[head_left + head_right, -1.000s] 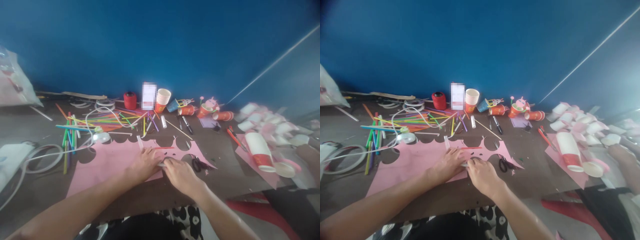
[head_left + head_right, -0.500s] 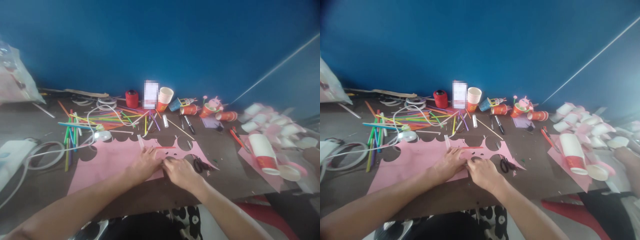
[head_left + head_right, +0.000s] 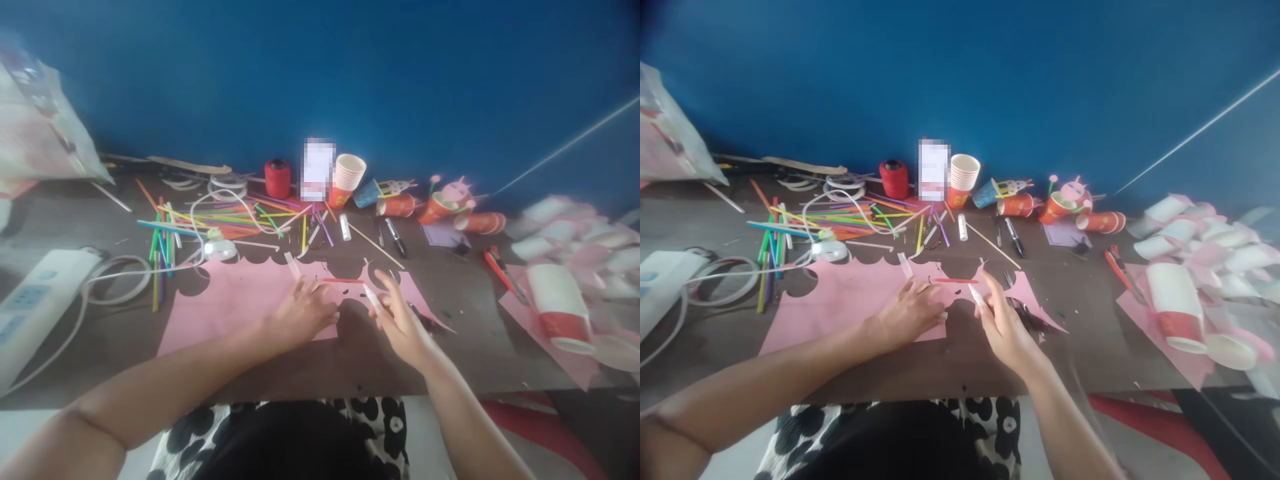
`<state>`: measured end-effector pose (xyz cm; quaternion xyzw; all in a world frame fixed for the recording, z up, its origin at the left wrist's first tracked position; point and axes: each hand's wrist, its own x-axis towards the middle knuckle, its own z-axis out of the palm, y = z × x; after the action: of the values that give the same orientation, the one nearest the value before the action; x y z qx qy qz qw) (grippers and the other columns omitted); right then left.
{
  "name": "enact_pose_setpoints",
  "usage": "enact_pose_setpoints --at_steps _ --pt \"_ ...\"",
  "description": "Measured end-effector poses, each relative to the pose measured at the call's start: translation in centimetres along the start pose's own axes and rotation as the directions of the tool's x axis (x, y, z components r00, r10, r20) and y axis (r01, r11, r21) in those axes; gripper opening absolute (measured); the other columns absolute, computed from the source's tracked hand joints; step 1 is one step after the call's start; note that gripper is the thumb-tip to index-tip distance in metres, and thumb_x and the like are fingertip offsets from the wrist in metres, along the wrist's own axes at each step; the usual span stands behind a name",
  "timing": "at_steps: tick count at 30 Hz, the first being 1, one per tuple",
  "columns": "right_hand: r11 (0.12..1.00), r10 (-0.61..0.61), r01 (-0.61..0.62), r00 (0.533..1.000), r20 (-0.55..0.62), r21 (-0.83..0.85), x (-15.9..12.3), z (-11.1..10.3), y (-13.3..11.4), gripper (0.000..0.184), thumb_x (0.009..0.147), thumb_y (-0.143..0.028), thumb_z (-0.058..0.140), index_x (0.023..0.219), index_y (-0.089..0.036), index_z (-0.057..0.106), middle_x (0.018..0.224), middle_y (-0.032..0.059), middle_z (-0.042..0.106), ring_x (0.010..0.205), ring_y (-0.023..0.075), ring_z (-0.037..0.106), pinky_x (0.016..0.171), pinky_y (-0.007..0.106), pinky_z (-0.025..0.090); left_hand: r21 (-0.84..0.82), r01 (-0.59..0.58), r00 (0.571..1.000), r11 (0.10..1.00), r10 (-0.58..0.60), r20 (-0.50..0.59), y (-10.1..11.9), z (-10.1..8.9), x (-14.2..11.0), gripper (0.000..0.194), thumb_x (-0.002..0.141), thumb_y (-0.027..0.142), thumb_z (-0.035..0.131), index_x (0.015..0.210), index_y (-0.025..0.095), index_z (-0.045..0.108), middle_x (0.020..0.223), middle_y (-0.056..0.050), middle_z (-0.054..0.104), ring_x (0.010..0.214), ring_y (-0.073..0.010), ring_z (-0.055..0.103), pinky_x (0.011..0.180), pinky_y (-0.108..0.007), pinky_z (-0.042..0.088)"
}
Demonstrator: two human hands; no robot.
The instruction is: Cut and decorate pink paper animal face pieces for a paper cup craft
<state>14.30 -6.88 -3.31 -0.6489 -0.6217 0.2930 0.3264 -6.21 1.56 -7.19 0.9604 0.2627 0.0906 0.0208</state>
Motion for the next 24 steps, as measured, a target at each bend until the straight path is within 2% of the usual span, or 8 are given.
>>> enact_pose_setpoints --at_steps 3,5,7,9,12,16,20,24 --pt "0.887 0.095 -0.036 0.990 -0.104 0.461 1.4 1.7 0.5 0.028 0.088 -0.030 0.049 0.116 -0.026 0.048 0.078 -0.0010 0.062 0.055 0.0116 0.060 0.056 0.027 0.051 0.000 0.004 1.000 1.000 -0.004 0.003 0.3 0.2 -0.3 0.026 0.090 0.042 0.045 0.100 0.026 0.063 0.122 -0.008 0.052 0.115 -0.0263 0.045 0.099 -0.048 0.029" --pt "0.734 0.136 -0.082 0.990 -0.027 0.674 2.7 2.4 0.6 0.016 0.085 -0.031 0.052 0.098 -0.022 0.056 0.077 0.0004 0.064 0.059 0.0136 0.064 0.058 0.029 0.052 -0.012 0.002 1.000 1.000 -0.002 0.014 0.5 0.2 -0.3 0.026 0.091 0.040 0.043 0.100 0.026 0.063 0.121 -0.009 0.052 0.117 -0.0266 0.043 0.095 -0.045 0.033" --pt "0.610 0.092 -0.127 0.992 0.089 0.782 3.8 2.6 0.6 0.020 0.083 -0.033 0.049 0.096 -0.019 0.057 0.076 0.0034 0.067 0.068 0.0180 0.067 0.067 0.034 0.053 -0.017 -0.011 0.999 1.000 0.012 0.034 0.7 -0.1 -0.3 0.026 0.092 0.037 0.041 0.098 0.025 0.063 0.117 -0.011 0.054 0.118 -0.0265 0.042 0.089 -0.042 0.037" --pt "0.582 0.022 -0.125 0.990 0.138 0.803 4.5 2.6 0.7 0.025 0.081 -0.032 0.050 0.101 -0.019 0.054 0.078 0.0049 0.069 0.079 0.0207 0.067 0.076 0.039 0.051 -0.014 -0.029 0.998 0.999 0.030 0.058 0.8 -0.4 -0.2 0.026 0.093 0.034 0.040 0.096 0.024 0.063 0.109 -0.011 0.057 0.117 -0.0267 0.042 0.085 -0.040 0.039" --pt "0.739 -0.019 -0.016 0.999 0.046 0.673 5.0 2.9 0.8 0.018 0.079 -0.029 0.058 0.094 -0.021 0.050 0.069 0.0000 0.067 0.071 0.0175 0.065 0.074 0.036 0.050 -0.015 -0.035 0.996 0.999 0.036 0.076 0.8 -0.7 -0.3 0.025 0.093 0.032 0.040 0.096 0.024 0.063 0.108 -0.011 0.058 0.114 -0.0267 0.045 0.081 -0.039 0.040" --pt "0.929 -0.083 0.131 0.985 -0.151 0.347 4.3 4.2 0.8 0.021 0.091 -0.038 0.042 0.096 -0.020 0.052 0.055 -0.0035 0.058 0.058 0.0145 0.059 0.067 0.030 0.049 -0.033 -0.054 0.997 0.998 0.056 0.050 0.4 -0.2 -0.8 0.025 0.092 0.035 0.041 0.096 0.022 0.063 0.115 -0.013 0.055 0.114 -0.0267 0.044 0.082 -0.038 0.040" --pt "0.981 -0.184 0.188 0.979 -0.087 0.038 3.4 4.8 0.8 0.026 0.091 -0.040 0.043 0.106 -0.022 0.053 0.083 0.0045 0.067 0.072 0.0171 0.063 0.069 0.030 0.049 -0.057 -0.090 0.996 0.994 0.091 0.019 -0.3 0.1 -1.1 0.023 0.091 0.036 0.044 0.097 0.022 0.062 0.120 -0.011 0.053 0.115 -0.0270 0.043 0.085 -0.040 0.040" --pt "0.983 -0.160 0.156 0.987 -0.034 -0.093 3.3 4.8 1.0 0.025 0.091 -0.039 0.044 0.106 -0.022 0.053 0.080 0.0031 0.066 0.067 0.0169 0.063 0.066 0.028 0.049 -0.054 -0.098 0.995 0.994 0.099 0.000 -0.2 -0.8 -1.5 0.026 0.092 0.035 0.040 0.100 0.019 0.059 0.125 -0.013 0.051 0.112 -0.0272 0.047 0.084 -0.041 0.042"
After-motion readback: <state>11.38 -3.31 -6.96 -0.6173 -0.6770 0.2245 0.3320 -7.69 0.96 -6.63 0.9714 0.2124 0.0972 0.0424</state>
